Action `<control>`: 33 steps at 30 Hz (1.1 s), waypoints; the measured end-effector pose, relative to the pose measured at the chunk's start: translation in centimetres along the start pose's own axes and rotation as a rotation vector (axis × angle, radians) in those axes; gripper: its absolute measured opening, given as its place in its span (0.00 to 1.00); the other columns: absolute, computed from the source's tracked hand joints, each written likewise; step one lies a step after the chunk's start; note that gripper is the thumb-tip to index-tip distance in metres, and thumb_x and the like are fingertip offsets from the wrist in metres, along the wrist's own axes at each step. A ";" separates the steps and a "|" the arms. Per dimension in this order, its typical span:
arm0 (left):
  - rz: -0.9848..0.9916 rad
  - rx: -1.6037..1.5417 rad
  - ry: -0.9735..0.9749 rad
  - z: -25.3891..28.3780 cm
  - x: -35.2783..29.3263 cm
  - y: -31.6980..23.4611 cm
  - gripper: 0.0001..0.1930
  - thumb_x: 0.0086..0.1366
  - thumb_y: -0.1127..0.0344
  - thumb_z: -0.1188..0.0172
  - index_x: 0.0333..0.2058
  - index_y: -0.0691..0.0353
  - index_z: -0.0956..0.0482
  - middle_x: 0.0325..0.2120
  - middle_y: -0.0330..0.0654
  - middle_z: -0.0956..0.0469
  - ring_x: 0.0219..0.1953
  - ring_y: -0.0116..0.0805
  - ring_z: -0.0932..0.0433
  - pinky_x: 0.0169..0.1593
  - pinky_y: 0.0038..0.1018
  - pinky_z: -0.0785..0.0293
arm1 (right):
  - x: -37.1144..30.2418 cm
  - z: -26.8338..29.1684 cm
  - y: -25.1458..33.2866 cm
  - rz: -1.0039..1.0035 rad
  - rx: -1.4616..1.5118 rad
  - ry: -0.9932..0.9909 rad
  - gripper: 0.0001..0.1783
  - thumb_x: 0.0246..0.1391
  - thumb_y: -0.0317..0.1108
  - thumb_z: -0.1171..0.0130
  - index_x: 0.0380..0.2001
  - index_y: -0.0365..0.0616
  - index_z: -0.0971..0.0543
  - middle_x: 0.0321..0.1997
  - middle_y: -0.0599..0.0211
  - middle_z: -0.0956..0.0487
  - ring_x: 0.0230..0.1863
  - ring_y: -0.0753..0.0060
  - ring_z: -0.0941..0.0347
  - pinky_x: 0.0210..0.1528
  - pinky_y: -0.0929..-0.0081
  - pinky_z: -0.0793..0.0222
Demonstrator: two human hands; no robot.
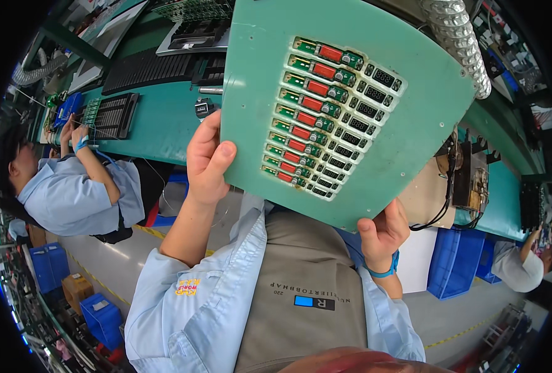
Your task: The person solders components onto a circuit board in a fixture using a soldering iron and solder wire. The person then removes the board, places another circuit board into the fixture, and closes the fixture lid.
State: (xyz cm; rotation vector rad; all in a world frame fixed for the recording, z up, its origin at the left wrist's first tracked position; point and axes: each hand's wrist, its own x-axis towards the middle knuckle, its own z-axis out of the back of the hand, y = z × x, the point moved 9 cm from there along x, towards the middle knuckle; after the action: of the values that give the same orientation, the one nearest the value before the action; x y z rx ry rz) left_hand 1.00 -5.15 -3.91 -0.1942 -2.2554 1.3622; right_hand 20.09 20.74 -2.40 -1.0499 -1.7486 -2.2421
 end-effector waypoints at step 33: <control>0.273 0.109 -0.140 -1.9 0.8 -2.4 0.22 0.71 0.69 0.37 0.60 0.74 0.25 0.46 0.51 0.16 0.40 0.32 0.16 0.44 0.23 0.19 | 1.1 -1.9 -4.1 -0.453 0.162 -0.091 0.24 0.62 0.20 0.41 0.61 0.29 0.23 0.31 0.73 0.24 0.29 0.85 0.36 0.32 0.89 0.37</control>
State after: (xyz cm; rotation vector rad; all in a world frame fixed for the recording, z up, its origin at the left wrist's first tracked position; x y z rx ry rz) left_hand 1.50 -4.52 -0.81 -0.3928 -2.3249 1.6816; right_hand 16.37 20.74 -5.30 -0.7951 -2.3619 -2.2571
